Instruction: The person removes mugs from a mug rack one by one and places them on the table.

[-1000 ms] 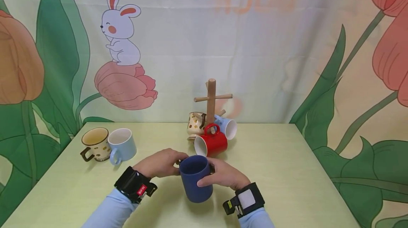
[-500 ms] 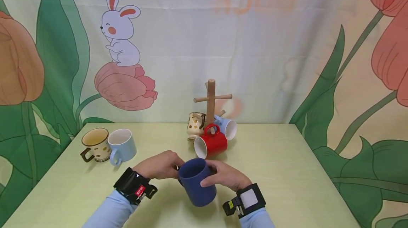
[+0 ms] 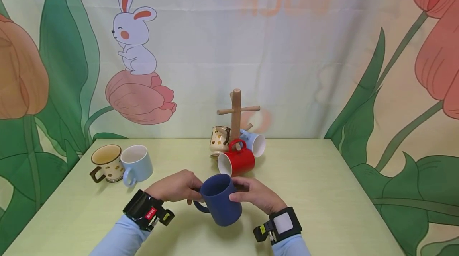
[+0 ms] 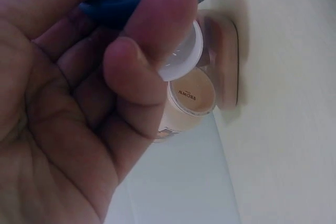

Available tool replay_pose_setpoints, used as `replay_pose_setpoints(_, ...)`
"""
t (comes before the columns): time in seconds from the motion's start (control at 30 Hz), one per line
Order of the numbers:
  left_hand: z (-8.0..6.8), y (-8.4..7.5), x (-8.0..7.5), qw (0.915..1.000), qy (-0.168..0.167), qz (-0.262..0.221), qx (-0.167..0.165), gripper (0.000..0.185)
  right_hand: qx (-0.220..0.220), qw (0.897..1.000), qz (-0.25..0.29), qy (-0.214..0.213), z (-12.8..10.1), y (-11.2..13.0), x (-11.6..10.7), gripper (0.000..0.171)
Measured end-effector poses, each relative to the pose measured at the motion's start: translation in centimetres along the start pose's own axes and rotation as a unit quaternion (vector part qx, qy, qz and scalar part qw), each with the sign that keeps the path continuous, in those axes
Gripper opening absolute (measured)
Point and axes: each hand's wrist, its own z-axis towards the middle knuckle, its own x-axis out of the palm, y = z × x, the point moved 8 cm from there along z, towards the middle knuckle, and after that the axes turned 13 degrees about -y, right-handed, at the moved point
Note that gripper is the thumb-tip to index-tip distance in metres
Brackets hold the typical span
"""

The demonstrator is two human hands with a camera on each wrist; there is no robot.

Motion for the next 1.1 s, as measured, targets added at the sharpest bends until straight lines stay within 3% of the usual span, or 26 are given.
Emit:
replay_pose_setpoints(0.3, -0.3, 0.8, -0.8, 0.9992, -0.031, 0.021, -0.015, 0.008, -0.03, 0.994, -0.084, -0.056, 0.4, 0.6, -0.8, 0.058)
replay_pose_setpoints(0.47, -0.6, 1.3, -1.6, 0.9972, -0.055, 0.042, -0.028, 0.011, -0.045, 0.983, -0.153, -0.088, 0.2, 1.6, -1.1, 0.052)
replay_pose_setpoints(0.6, -0.8, 1.6, -2.4, 0.9948, -0.079, 0.054, -0.036, 0.013, -0.044, 0.956, -0.249, -0.149, -0.3, 2.4, -2.1, 0.049)
replay_pose_setpoints(0.73, -1.1, 2.2, -3.0, 0.9917, -0.102, 0.057, -0.054, 0.014, -0.02, 0.915, -0.348, -0.203, -0.6, 2.6, -3.0, 0.049)
replay_pose_setpoints(0.87, -1.4, 2.8, -3.5, 0.9874, -0.123, 0.052, -0.085, 0.011, -0.005, 0.877, -0.423, -0.226, -0.7, 2.5, -3.5, 0.052)
replay_pose_setpoints(0.97, -1.6, 3.3, -4.0, 0.9825, -0.143, 0.051, -0.108, 0.011, -0.004, 0.863, -0.446, -0.236, -0.8, 2.6, -3.7, 0.053)
replay_pose_setpoints(1.1, -2.1, 4.0, -4.8, 0.9722, -0.179, 0.068, -0.135, 0.013, -0.011, 0.858, -0.452, -0.243, -1.0, 2.7, -3.8, 0.051)
